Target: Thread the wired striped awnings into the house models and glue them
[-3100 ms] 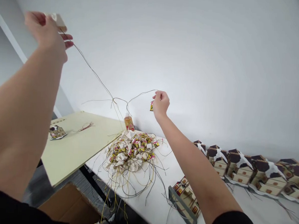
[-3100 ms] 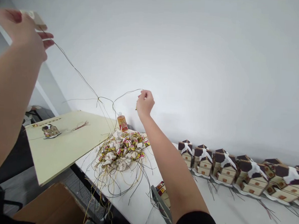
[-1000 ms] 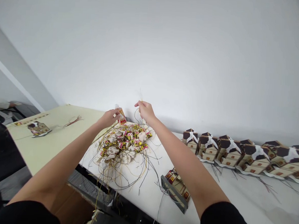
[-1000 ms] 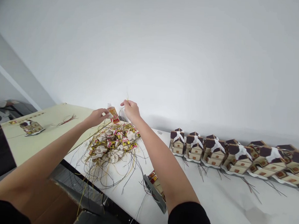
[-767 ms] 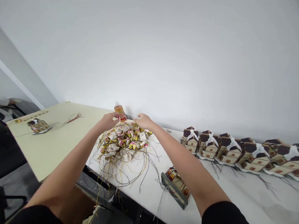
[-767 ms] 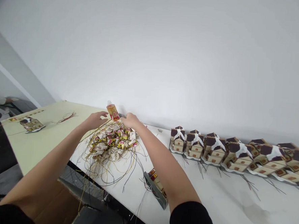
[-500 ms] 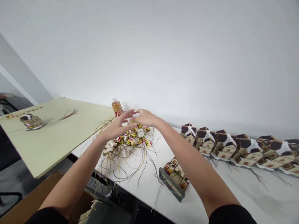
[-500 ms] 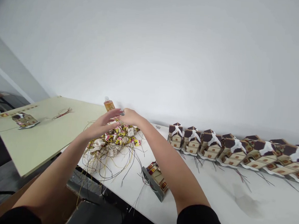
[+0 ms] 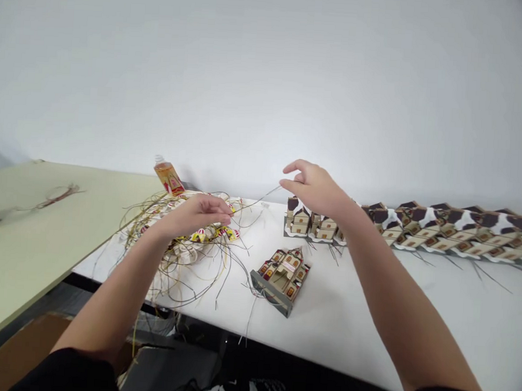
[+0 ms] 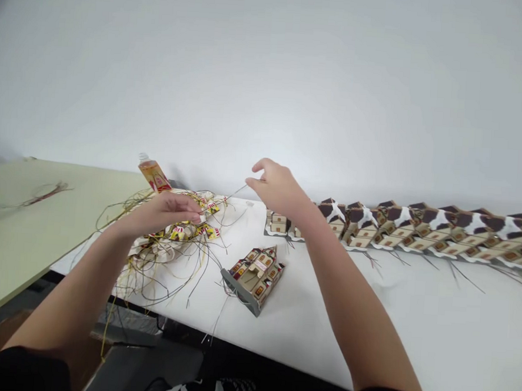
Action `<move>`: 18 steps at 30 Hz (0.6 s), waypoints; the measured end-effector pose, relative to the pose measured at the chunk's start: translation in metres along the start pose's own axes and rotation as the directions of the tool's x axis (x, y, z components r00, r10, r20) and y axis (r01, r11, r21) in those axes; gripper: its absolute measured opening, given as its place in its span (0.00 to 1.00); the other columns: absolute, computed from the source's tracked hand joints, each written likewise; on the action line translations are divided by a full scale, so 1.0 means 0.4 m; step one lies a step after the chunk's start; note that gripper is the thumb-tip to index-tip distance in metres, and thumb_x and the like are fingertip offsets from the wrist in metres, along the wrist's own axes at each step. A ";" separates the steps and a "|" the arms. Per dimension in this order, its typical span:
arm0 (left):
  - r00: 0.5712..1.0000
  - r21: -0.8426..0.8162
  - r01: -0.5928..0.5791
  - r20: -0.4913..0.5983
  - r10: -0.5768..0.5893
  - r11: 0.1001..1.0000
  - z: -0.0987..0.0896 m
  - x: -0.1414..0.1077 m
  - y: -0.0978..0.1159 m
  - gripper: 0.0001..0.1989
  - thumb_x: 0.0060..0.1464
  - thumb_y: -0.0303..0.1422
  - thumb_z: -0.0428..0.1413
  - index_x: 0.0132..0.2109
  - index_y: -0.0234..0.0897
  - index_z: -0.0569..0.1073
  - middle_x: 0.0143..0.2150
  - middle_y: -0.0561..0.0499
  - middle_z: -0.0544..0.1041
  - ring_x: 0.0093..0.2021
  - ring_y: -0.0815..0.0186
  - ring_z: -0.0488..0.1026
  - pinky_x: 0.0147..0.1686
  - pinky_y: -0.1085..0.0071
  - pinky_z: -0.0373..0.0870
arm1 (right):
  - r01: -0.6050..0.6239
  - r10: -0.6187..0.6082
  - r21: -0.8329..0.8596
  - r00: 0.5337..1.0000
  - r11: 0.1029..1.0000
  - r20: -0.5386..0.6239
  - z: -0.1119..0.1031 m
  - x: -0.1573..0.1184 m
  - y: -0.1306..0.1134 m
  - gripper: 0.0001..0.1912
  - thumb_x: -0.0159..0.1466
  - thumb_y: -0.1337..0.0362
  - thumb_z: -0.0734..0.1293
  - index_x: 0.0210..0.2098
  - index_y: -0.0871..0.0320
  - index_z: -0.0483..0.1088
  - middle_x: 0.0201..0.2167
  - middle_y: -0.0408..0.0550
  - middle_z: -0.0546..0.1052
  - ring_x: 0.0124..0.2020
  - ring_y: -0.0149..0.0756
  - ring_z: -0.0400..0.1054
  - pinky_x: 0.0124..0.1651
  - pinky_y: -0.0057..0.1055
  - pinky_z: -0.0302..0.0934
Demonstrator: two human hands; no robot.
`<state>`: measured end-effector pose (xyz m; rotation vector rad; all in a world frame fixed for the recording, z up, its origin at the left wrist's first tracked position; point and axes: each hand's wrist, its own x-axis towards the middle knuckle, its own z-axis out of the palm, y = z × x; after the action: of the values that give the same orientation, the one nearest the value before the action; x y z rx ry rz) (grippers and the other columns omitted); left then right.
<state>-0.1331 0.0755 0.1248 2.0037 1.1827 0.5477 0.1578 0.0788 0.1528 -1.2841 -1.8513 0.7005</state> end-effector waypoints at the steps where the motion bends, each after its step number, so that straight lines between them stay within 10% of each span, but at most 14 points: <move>1: 1.000 0.078 -0.018 0.024 0.016 0.997 0.011 0.005 0.010 0.11 0.54 0.43 0.61 0.36 0.40 0.78 0.33 0.50 0.81 0.35 0.63 0.77 0.36 0.68 0.71 | 0.008 -0.008 -0.038 1.000 0.999 -0.001 -0.020 -0.033 0.011 0.05 0.65 0.64 0.66 0.39 0.58 0.72 0.19 0.38 0.67 0.20 0.29 0.58 0.29 0.31 0.53; 8: 0.940 0.135 -0.274 0.245 0.236 0.952 0.184 0.054 0.093 0.08 0.57 0.36 0.60 0.38 0.37 0.82 0.37 0.49 0.79 0.37 0.68 0.74 0.39 0.73 0.67 | 0.032 -0.065 -0.270 0.991 0.962 -0.114 -0.133 -0.249 0.028 0.09 0.65 0.60 0.66 0.29 0.55 0.71 0.16 0.36 0.63 0.17 0.26 0.52 0.22 0.26 0.46; 18: 0.934 -0.423 0.094 0.350 0.067 0.901 0.302 0.072 0.065 0.07 0.53 0.33 0.61 0.36 0.32 0.77 0.32 0.51 0.79 0.32 0.71 0.74 0.36 0.75 0.70 | 0.066 -0.170 -0.369 0.951 0.927 -0.258 -0.143 -0.306 0.024 0.06 0.66 0.63 0.66 0.32 0.55 0.71 0.15 0.35 0.63 0.17 0.26 0.53 0.23 0.26 0.48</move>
<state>-0.0237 0.0471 0.0671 1.6182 0.7684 0.3760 0.2353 -0.0322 0.1434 -1.3990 -1.8458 0.1007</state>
